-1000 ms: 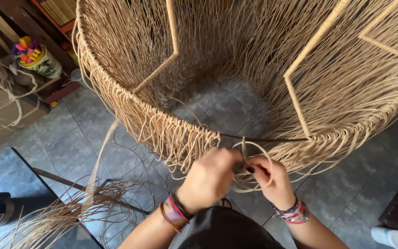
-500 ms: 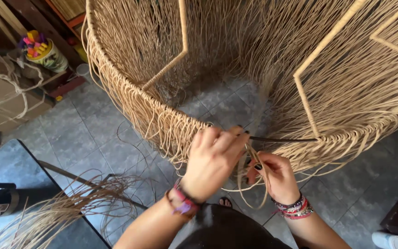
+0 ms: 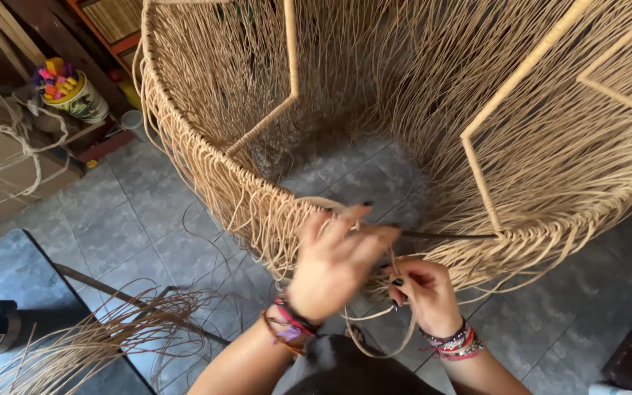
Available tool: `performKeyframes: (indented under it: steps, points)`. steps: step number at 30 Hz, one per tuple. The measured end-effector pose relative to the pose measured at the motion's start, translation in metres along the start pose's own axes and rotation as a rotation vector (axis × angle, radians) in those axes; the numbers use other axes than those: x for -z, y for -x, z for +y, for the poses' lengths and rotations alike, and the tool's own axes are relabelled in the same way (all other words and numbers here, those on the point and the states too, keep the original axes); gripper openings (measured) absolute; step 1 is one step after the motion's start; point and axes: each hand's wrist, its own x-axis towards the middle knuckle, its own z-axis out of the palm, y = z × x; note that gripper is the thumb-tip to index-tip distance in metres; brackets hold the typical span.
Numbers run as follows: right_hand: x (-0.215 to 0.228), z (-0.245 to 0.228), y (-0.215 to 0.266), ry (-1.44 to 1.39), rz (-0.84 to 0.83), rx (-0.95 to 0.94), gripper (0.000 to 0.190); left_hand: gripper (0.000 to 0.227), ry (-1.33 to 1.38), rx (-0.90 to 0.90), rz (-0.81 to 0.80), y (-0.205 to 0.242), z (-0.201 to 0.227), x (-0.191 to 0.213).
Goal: Weave natural fiber strands onto a circular frame to construct a lampshade.
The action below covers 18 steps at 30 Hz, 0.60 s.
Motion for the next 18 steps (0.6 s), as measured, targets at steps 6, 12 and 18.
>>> performKeyframes:
  steps: [6,12,18]
  points:
    - [0.015,0.010,0.001,0.077,0.015,0.000,0.019,0.042,-0.428,0.351,0.384,0.034,-0.053,0.016]
    - [0.015,0.015,0.008,0.061,0.076,-0.068,0.023,0.053,0.041,0.107,-0.068,0.000,0.006,0.003]
    - [0.013,0.008,0.002,-0.007,0.005,0.014,0.019,0.024,-0.295,0.379,0.296,0.036,-0.046,0.028]
